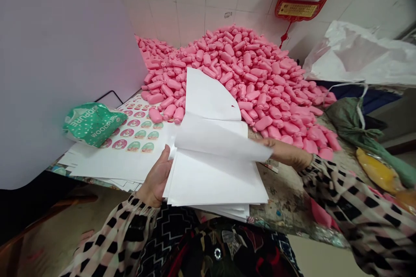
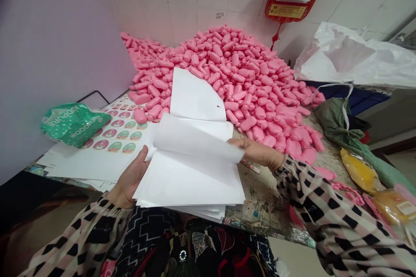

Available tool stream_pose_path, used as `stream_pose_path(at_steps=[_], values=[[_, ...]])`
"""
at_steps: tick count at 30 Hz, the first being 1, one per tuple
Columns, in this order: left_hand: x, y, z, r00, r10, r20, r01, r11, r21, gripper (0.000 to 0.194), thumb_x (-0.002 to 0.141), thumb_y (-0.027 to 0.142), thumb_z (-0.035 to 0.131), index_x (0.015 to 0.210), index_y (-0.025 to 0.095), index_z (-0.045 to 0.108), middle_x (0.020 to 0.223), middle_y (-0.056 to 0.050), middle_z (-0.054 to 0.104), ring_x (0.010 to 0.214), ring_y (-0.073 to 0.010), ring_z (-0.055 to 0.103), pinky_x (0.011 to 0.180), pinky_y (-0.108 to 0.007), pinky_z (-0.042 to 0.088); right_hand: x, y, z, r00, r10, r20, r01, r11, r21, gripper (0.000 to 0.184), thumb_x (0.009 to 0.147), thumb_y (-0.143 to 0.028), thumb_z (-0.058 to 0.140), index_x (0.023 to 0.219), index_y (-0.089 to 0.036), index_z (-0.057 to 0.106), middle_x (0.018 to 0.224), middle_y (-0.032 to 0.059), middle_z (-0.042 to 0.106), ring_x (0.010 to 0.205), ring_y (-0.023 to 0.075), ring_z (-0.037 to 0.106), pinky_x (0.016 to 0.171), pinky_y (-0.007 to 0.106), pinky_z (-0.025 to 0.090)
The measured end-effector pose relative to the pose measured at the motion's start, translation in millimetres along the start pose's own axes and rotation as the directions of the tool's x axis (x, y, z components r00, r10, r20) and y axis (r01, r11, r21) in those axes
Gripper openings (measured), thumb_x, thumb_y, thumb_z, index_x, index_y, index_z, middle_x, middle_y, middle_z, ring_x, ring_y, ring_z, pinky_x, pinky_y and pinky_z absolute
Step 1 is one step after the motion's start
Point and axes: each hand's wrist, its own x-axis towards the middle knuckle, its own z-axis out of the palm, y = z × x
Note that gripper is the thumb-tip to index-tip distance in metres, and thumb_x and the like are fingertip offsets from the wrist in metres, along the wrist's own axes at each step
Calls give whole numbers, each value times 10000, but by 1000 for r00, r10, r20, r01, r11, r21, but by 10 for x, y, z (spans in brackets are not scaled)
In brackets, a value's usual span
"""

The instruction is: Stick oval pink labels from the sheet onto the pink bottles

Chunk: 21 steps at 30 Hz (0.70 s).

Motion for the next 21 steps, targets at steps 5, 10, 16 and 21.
stream_pose_path(at_steps=[5, 10, 16, 21], values=[[-4, 31, -46, 998, -18, -54, 19, 1000, 21, 744, 835, 619, 417, 1312, 50, 459, 1028, -193, 699, 940, -331, 670, 874, -448, 498, -71, -1, 43, 948, -145, 282, 219, 942, -254, 183, 760, -207, 591, 816, -241, 763, 1152, 47, 606, 1091, 212, 525, 1034, 375, 295], [-20, 43, 4, 993, -87, -82, 90, 995, 34, 719, 816, 552, 516, 1309, 33, 454, 1010, -201, 703, 911, -351, 676, 841, -469, 512, -54, -9, 53, 927, -114, 357, 237, 917, -321, 211, 737, -187, 615, 887, -237, 755, 1177, 55, 590, 1098, 215, 527, 1016, 365, 322], [-17, 41, 89, 943, -227, -244, 239, 971, 19, 621, 820, 318, 570, 1330, 1, 411, 975, -206, 712, 924, -358, 672, 841, -475, 513, 51, -84, -118, 916, -54, 396, 139, 972, -190, 349, 720, -182, 604, 1052, -230, 701, 1052, 22, 666, 989, 187, 585, 909, 305, 414], [-11, 22, 135, 925, -241, -294, 247, 969, -17, 647, 813, 291, 582, 1354, 1, 379, 981, -209, 711, 977, -364, 650, 836, -471, 522, 592, -38, -229, 956, -42, -291, 23, 998, -66, 278, 713, -237, 596, 972, -165, 663, 890, 47, 674, 773, 162, 604, 672, 260, 459]])
